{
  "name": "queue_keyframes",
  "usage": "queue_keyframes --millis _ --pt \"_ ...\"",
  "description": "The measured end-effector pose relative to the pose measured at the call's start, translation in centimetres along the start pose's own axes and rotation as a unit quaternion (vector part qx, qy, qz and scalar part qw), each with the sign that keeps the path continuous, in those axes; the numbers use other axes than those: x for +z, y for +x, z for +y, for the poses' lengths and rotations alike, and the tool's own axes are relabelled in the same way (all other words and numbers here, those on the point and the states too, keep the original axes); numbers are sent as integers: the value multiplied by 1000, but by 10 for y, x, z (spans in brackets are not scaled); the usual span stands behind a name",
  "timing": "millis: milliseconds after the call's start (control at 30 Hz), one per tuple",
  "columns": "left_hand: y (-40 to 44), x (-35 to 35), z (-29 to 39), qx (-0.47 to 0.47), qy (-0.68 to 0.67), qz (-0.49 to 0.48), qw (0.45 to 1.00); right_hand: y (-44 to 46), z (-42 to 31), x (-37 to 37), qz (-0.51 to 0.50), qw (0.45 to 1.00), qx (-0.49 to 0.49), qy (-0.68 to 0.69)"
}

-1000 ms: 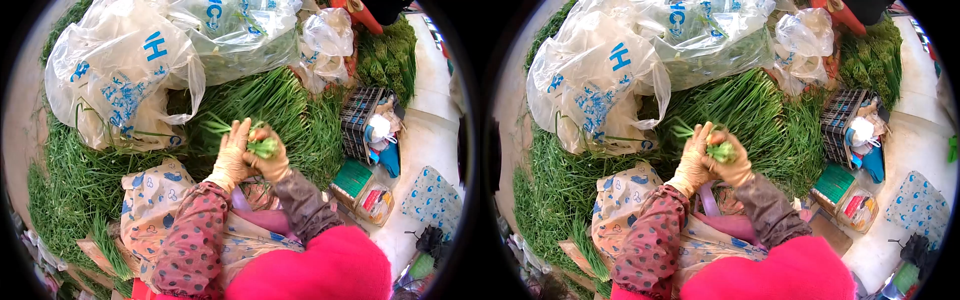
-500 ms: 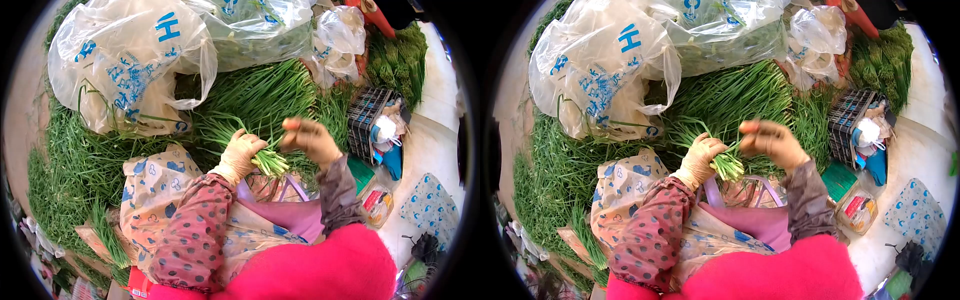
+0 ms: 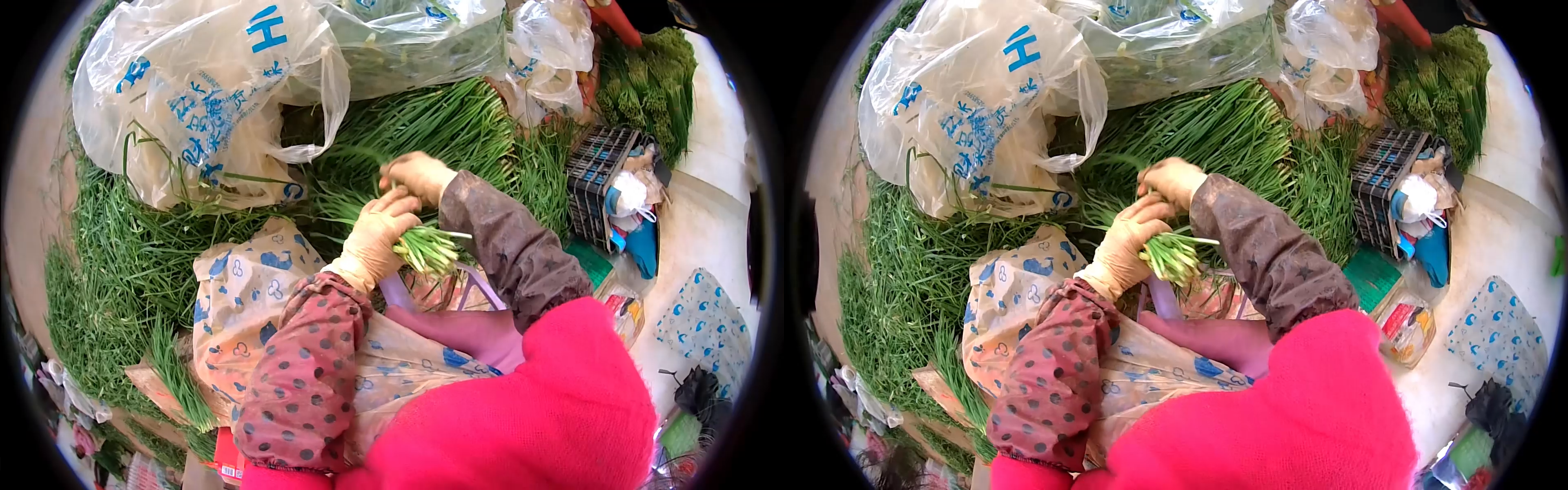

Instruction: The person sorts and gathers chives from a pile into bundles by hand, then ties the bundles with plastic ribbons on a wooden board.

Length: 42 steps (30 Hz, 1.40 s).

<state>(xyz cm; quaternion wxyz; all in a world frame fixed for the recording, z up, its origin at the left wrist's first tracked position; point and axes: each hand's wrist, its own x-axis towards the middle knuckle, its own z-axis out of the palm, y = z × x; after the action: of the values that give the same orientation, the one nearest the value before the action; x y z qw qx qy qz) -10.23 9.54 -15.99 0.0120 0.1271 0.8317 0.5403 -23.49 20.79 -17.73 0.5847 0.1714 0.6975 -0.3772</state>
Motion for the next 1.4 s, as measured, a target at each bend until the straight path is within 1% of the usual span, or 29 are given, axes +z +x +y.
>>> queue_keyframes --millis 33,67,100,133,167,200,233,300,333,433,467,533,600,667,700,733,767,800,833,900,967,1000,1033,1100,1133,1233,1267,1333,1400 --pt "4 -9 9 -31 -37 25 999 38 25 -24 46 980 -182 -63" --pt "0 1 -3 -37 -122 82 988 38 20 -33 90 977 -184 60" --pt "-6 6 -9 -151 -329 84 928 38 15 -43 133 954 -197 181" --pt "-5 -12 0 -192 -263 39 945 7 -17 -41 161 870 -13 466" --pt "-5 -30 10 -226 -194 -13 955 8 -13 -58 132 924 -35 356" --pt "-10 -33 12 -281 -408 64 866 7 -9 -81 102 964 -60 239" --pt "-11 -41 13 -290 -413 74 860 -14 -12 -85 117 988 -72 63" --pt "-14 -58 16 -270 -407 80 869 -59 -27 -65 164 919 -125 -336" --pt "-16 -65 18 -291 -375 56 878 -81 -35 -51 156 847 -149 -486" --pt "-15 -79 36 -144 -157 54 976 -121 -55 -16 -2 831 -264 -490" --pt "-20 -76 33 -167 -202 58 963 -129 -63 -3 -37 803 -326 -497" --pt "-29 -75 35 -258 -340 66 902 -151 -91 25 -66 801 -317 -503" --pt "-33 -89 47 -214 -264 120 933 -166 -112 31 -176 880 -234 -375" --pt "-44 -111 62 -275 -416 198 844 -161 -109 22 -262 913 -280 -143" --pt "-51 -120 64 -246 -474 216 818 -148 -102 17 -273 913 -303 -23" --pt "-55 -124 66 -243 -465 231 819 -132 -93 14 -223 898 -379 -5" --pt "-59 -126 69 -247 -472 259 806 -104 -84 6 -135 874 -451 -118" --pt "-73 -136 72 -252 -457 314 793 -103 -89 23 -102 915 -333 -202" --pt "-88 -132 61 -298 -380 284 828 -97 -66 40 -121 893 -388 -192" --pt "-89 -128 58 -289 -188 278 897 -92 -52 78 -304 841 -432 -117" --pt "-77 -97 52 -201 -90 342 914 -106 -41 124 -216 817 -526 -93" --pt "-60 -68 24 -174 -203 380 885 -97 -35 148 -181 790 -586 -10" --pt "-45 -38 -8 -139 -312 417 843 -93 -40 154 -158 816 -556 -12" --pt "-55 -95 21 -219 -284 271 893 -96 -60 173 -129 849 -513 -9" --pt "-79 -142 79 -432 6 57 900 -95 -64 177 -115 856 -504 -5" --pt "-115 -100 70 -382 223 258 859 -60 -91 188 -98 837 -534 -62" --pt "-129 -125 105 -419 160 241 861 -37 -106 183 -66 816 -566 -102" --pt "-161 -99 76 -319 195 434 820 -29 -132 194 -54 799 -577 -160" --pt "-196 -122 109 -307 -237 380 840 -60 -142 220 -94 789 -581 -177"
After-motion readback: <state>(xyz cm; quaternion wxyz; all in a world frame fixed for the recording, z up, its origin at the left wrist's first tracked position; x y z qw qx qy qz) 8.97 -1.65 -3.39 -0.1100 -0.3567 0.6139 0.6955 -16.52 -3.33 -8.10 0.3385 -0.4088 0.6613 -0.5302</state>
